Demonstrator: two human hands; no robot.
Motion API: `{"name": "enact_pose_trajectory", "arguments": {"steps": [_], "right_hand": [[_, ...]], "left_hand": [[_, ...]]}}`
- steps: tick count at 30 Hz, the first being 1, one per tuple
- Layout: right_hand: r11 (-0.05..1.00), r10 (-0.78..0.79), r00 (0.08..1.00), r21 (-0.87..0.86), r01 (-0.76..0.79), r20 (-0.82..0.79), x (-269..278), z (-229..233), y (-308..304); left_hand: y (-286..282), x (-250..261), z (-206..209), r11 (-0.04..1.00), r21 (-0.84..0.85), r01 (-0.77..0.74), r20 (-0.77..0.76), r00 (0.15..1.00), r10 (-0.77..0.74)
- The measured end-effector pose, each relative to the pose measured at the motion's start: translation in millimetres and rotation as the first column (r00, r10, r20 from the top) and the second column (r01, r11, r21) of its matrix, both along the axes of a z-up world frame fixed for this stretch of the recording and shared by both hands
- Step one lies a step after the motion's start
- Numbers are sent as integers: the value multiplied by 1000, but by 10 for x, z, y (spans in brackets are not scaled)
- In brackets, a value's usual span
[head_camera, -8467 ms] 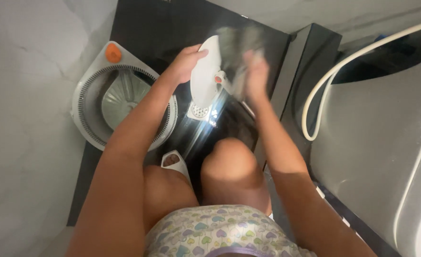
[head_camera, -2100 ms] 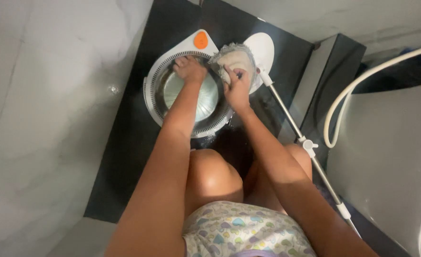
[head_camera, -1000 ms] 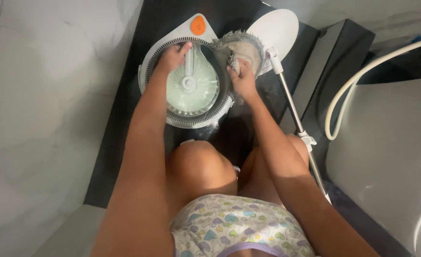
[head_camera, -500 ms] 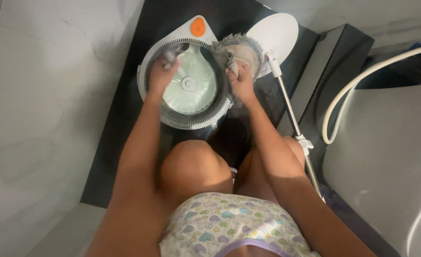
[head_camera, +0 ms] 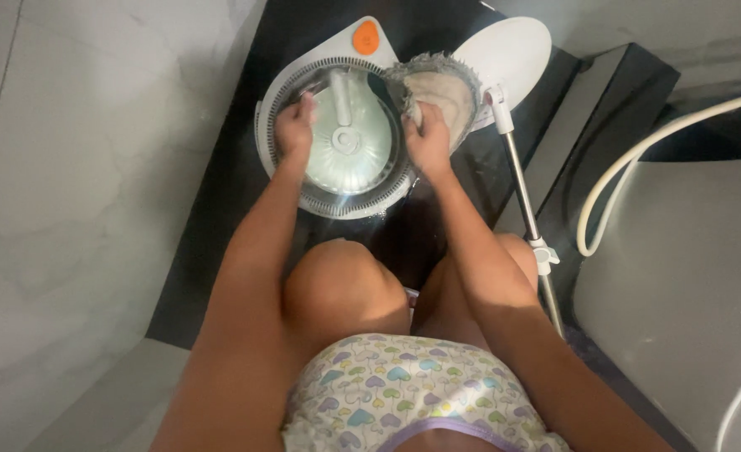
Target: The person mops the floor in a bathroom, then kneels to remove the mop head from the handle and rinses the mop head in a bucket.
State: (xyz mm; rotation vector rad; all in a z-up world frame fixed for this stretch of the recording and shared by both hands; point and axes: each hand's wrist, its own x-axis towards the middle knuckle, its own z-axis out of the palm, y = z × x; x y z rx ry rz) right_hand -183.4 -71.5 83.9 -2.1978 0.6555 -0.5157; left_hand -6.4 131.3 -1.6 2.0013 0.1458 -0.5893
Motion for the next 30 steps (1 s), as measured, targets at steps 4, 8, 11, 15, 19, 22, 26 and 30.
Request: {"name": "enact_pose_trajectory", "arguments": {"steps": [4,8,11,15,19,22,26,30], "right_hand": [[999,15,1000,29,-15,-12,12,79,-17],[995,96,994,-34,-94,60,9,407,103],[979,168,984,-126,-158,65,11,568,209],[978,193,971,-47,-201,-142,-18,470,170],[996,74,995,34,-77,72,-38,465,-216],[990,-69,997,124,70,-19,-47,808,-532],[922,-53,995,387,14,88,0,1466,-458],[926,39,993,370,-79,114,130,1833,-286]], "left_hand": [[-211,277,327,949,197,245,-160,963,-216],[-316,511,-203,912,296,284,-130,958,-256],[-319,583,-773,936,307,169,248,936,-250],[-316,444,-652,926,317,207,166,949,-269],[-194,252,60,916,180,358,31,929,-370],[22,162,544,908,21,419,-58,907,-417],[411,287,1341,826,37,562,121,818,-562],[1105,155,2358,939,37,342,387,861,-329]]}}
